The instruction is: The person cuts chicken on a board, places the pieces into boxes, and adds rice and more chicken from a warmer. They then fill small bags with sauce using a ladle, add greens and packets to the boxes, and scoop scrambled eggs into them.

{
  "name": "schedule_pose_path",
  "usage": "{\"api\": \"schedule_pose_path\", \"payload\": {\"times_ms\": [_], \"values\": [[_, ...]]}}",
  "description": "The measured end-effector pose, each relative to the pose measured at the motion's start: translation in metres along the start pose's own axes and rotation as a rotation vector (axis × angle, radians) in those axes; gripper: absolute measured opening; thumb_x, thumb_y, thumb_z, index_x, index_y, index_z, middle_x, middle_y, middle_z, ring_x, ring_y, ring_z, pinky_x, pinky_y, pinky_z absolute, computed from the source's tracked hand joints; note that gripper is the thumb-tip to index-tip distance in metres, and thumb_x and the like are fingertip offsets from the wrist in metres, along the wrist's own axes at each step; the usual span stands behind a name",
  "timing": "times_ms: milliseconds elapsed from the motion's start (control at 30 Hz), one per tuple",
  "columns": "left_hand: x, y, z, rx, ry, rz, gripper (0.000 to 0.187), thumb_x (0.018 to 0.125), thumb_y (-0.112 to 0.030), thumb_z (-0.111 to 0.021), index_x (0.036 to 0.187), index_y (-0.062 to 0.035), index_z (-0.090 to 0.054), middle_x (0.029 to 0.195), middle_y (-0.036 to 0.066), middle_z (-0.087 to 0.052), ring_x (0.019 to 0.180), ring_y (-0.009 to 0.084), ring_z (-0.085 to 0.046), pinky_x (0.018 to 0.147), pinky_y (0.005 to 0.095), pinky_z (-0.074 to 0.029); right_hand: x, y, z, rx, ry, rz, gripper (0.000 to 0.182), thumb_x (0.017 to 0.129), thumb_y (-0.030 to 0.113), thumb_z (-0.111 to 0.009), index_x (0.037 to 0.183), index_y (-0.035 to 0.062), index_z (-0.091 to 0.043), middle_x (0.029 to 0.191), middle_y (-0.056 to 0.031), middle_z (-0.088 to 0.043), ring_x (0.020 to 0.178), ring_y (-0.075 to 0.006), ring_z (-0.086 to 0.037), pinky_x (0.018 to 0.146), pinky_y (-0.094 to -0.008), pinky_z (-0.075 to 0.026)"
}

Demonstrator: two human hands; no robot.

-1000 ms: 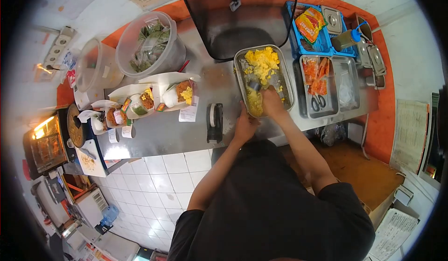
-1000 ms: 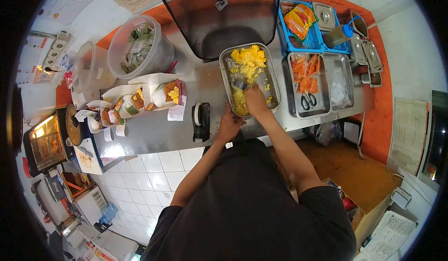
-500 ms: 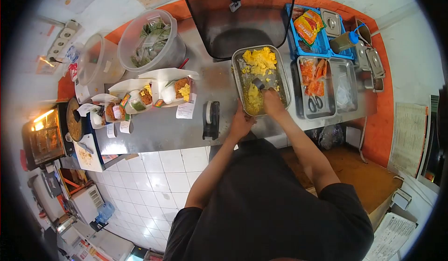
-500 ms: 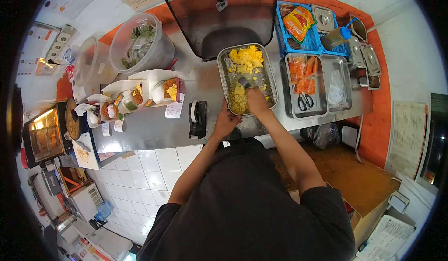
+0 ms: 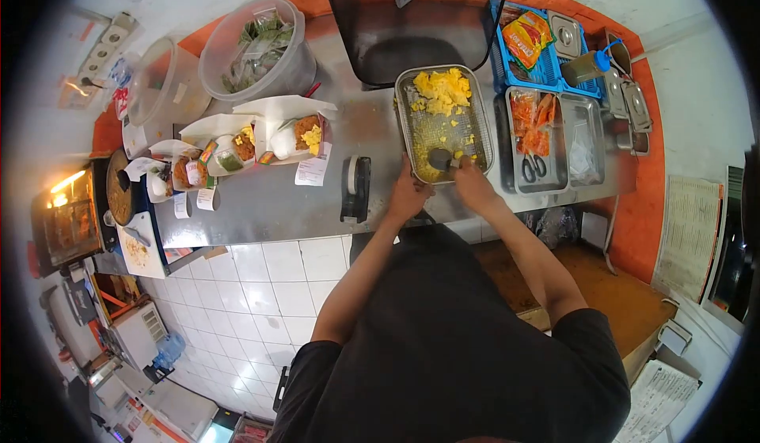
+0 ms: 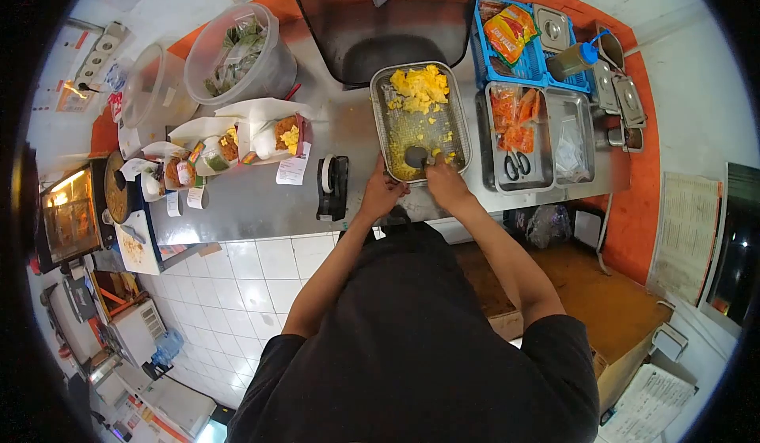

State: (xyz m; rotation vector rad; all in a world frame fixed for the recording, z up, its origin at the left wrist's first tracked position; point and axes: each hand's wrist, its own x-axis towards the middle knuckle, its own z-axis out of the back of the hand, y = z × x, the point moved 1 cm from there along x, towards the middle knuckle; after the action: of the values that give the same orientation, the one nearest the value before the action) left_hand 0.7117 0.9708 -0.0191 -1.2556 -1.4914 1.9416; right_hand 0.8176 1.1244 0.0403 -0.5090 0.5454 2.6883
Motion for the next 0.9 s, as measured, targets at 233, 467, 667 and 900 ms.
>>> {"api": "schedule_pose_path", "payload": {"times_ms": [233,467,667,900], "values": [[0.005,0.011,-0.002,0.033,-0.031,-0.026,0.097,0.081,-0.003,-0.068,0.153,0.0082,-0.004,0.089,0.018,-0.072,0.078,0.0231,-0.072,0.075,0.0328,-0.056,-0.001,0.019,-0.005,0.178,-0.064,-0.017,0.028,0.081,-0.002,-0.05,0.106,-0.0048,-0.063,0.108,-0.0302,-0.052,0.099,-0.0451,-0.061,0.085,-0.0499,-0.052],[0.001,0.001,0.001,-0.076,0.014,-0.043,0.096,0.083,0.004,-0.066,0.155,0.002,-0.002,0.088,0.019,-0.069,0.079,0.0217,-0.071,0.07,0.0319,-0.058,0.012,-0.011,0.025,0.218,0.112,0.257,0.022,0.087,0.0,-0.054,0.103,-0.0033,-0.069,0.108,-0.0237,-0.056,0.104,-0.0412,-0.059,0.089,-0.0466,-0.049],[0.0,-0.005,0.004,0.002,-0.005,-0.033,0.102,0.077,-0.003,-0.073,0.152,0.0104,-0.006,0.082,0.018,-0.071,0.075,0.022,-0.071,0.071,0.0319,-0.056,0.029,-0.049,0.023,0.444,0.19,0.257,0.023,0.098,0.009,-0.054,0.114,-0.0018,-0.066,0.104,-0.0161,-0.06,0.097,-0.0329,-0.06,0.086,-0.0385,-0.048],[0.002,-0.002,0.009,0.036,0.116,-0.042,0.097,0.09,0.003,-0.062,0.154,-0.0008,0.011,0.089,0.021,-0.07,0.081,0.0211,-0.072,0.071,0.0309,-0.059,0.035,-0.075,0.002,0.839,0.187,0.028,0.028,0.101,0.016,-0.056,0.122,-0.0011,-0.062,0.091,-0.0071,-0.066,0.08,-0.0144,-0.059,0.07,-0.0302,-0.049]]}}
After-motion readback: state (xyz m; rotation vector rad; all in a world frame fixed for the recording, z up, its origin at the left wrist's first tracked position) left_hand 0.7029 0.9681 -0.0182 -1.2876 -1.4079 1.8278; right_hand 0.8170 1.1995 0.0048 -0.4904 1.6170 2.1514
